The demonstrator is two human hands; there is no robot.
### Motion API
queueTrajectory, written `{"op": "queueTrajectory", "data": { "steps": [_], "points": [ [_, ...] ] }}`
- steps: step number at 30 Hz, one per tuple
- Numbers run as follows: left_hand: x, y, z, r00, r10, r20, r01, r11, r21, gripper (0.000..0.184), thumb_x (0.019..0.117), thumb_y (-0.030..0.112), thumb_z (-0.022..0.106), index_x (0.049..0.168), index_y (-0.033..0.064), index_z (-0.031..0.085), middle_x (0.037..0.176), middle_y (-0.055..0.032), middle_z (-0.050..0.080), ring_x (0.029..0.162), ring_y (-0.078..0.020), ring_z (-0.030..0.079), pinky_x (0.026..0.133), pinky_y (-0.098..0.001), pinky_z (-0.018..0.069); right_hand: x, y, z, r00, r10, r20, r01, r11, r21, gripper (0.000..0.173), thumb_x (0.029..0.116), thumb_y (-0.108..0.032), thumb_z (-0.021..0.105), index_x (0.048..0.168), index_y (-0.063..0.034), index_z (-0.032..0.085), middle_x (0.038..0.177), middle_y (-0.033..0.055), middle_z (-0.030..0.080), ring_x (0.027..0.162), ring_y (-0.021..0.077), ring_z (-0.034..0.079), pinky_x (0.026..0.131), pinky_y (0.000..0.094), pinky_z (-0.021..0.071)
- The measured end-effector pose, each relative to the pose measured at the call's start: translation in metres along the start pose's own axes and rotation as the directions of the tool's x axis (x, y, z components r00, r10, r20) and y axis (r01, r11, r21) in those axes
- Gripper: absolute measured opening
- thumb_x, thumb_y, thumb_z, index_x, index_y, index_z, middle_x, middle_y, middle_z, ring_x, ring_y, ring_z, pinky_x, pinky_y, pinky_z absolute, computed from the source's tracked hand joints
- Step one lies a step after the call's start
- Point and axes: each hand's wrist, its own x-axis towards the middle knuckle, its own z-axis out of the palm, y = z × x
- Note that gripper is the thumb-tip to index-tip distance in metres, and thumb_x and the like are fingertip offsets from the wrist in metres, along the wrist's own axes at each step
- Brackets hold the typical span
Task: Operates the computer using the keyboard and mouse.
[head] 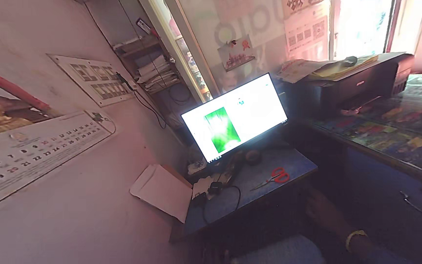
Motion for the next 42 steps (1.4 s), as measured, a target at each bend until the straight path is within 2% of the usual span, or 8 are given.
{"op": "queueTrajectory", "data": {
  "steps": [18, 27, 32, 36, 42],
  "points": [
    [-0.002, -0.004, 0.004, 1.0, 0.004, 0.003, -0.004, 1.0, -0.017, 0.061, 0.1051, 0.051, 0.039, 0.139, 0.0066, 0.061, 0.151, -0.0252, 0.05, 0.145, -0.042, 0.042, 0.122, -0.0531, 0.0316, -0.001, 0.003, 0.006, 0.997, -0.034, -0.064, 0.034, 0.999, -0.013, 0.048, 0.0966, -0.035, 0.06, 0.141, -0.0187, 0.062, 0.149, 0.0171, 0.053, 0.14, 0.0356, 0.049, 0.11, 0.0504, 0.0467],
    [-0.002, -0.013, 0.02, 1.0, 0.004, -0.019, -0.005, 1.0, -0.024, 0.061, 0.1052, 0.053, 0.038, 0.138, 0.0074, 0.062, 0.15, -0.0226, 0.052, 0.146, -0.0392, 0.042, 0.122, -0.0528, 0.0311, -0.002, 0.001, 0.002, 0.999, -0.038, -0.007, 0.038, 0.999, -0.029, 0.049, 0.0972, -0.035, 0.06, 0.142, -0.0163, 0.061, 0.152, 0.0175, 0.05, 0.143, 0.036, 0.046, 0.114, 0.0502, 0.0431],
    [-0.002, 0.002, -0.001, 0.999, -0.03, 0.011, 0.03, 0.998, -0.06, 0.061, 0.1053, 0.047, 0.046, 0.142, -0.0005, 0.056, 0.158, -0.0262, 0.04, 0.15, -0.0423, 0.033, 0.124, -0.0534, 0.0267, -0.002, -0.003, -0.005, 0.999, -0.006, 0.035, 0.006, 1.0, -0.009, 0.048, 0.0981, -0.036, 0.061, 0.142, -0.0172, 0.062, 0.153, 0.0177, 0.05, 0.143, 0.0369, 0.045, 0.114, 0.0511, 0.0424],
    [-0.001, -0.01, 0.015, 1.0, -0.004, -0.013, 0.004, 1.0, -0.022, 0.064, 0.1049, 0.054, 0.039, 0.142, 0.0062, 0.058, 0.156, -0.0233, 0.045, 0.148, -0.0391, 0.039, 0.123, -0.0512, 0.0299, -0.003, -0.003, -0.004, 1.0, -0.007, 0.024, 0.007, 1.0, -0.013, 0.048, 0.0978, -0.036, 0.061, 0.141, -0.0154, 0.062, 0.152, 0.0174, 0.051, 0.143, 0.0371, 0.046, 0.113, 0.0511, 0.0431],
    [-0.002, -0.007, 0.011, 0.999, -0.03, 0.013, 0.031, 0.999, -0.037, 0.063, 0.1051, 0.054, 0.038, 0.139, 0.0055, 0.062, 0.155, -0.0219, 0.047, 0.147, -0.0375, 0.04, 0.124, -0.0507, 0.0291, -0.002, -0.002, -0.002, 1.0, -0.02, 0.011, 0.02, 1.0, -0.024, 0.05, 0.0961, -0.035, 0.062, 0.143, -0.0162, 0.06, 0.151, 0.016, 0.052, 0.142, 0.0357, 0.047, 0.114, 0.0501, 0.0432]
  ]
}}
